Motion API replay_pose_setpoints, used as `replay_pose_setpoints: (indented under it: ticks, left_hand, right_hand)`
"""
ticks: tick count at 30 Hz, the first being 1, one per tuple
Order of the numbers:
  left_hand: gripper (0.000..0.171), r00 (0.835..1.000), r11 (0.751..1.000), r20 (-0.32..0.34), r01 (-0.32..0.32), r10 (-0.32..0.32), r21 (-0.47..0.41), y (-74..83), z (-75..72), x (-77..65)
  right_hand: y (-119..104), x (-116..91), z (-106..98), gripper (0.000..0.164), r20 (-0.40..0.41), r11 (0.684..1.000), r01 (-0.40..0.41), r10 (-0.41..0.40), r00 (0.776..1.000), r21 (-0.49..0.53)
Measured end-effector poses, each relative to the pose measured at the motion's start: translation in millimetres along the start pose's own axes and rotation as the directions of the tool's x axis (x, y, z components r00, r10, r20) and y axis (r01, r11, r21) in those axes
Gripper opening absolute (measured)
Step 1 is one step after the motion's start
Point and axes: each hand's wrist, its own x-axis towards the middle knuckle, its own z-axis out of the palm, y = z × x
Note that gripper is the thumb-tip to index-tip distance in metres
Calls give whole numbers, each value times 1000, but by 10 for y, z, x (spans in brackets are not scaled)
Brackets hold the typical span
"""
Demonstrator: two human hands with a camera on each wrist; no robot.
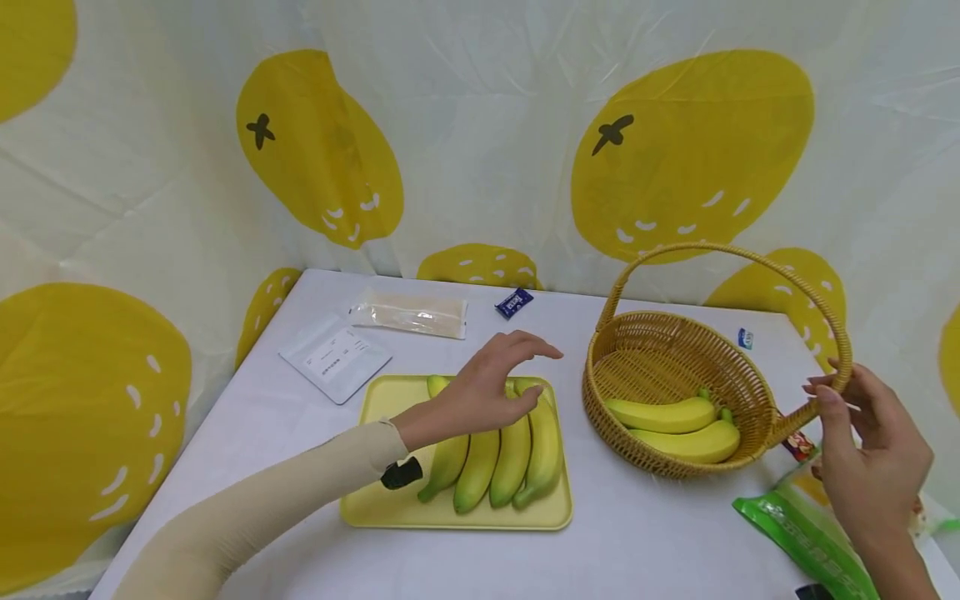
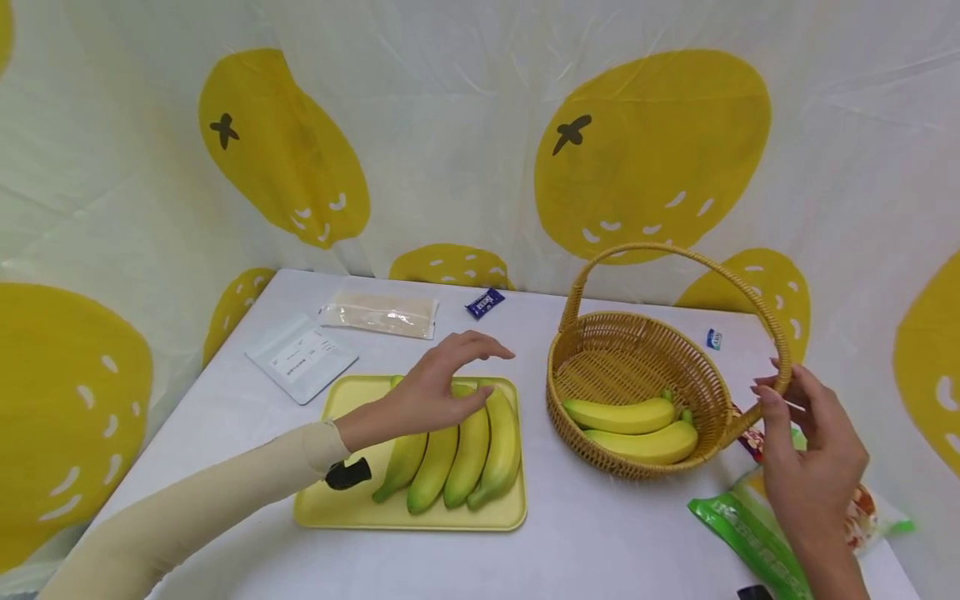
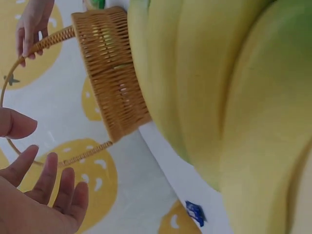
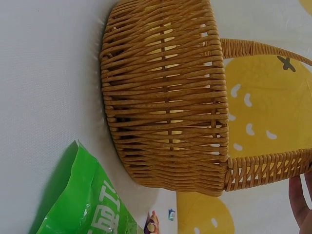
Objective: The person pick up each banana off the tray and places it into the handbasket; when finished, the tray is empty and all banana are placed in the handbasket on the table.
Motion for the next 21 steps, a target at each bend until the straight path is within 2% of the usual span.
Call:
replay_pose_setpoints:
  ticks: [9,16,21]
  left_hand:
    - [46,994,995,-67,87,-84,48,-128,-73,-395]
    - [60,986,975,-107,144,-127,169,-212,-30,-643]
    - [66,976,961,-118,205,-186,183,-251,-50,-819]
  right_hand:
    - [14,-7,-7,39,8,1000,11,-11,1000,4]
    - [31,-16,-17,39,4,1000,10,-11,1000,12]
    - [35,-6,-23,39,22,1000,7,-8,1000,26]
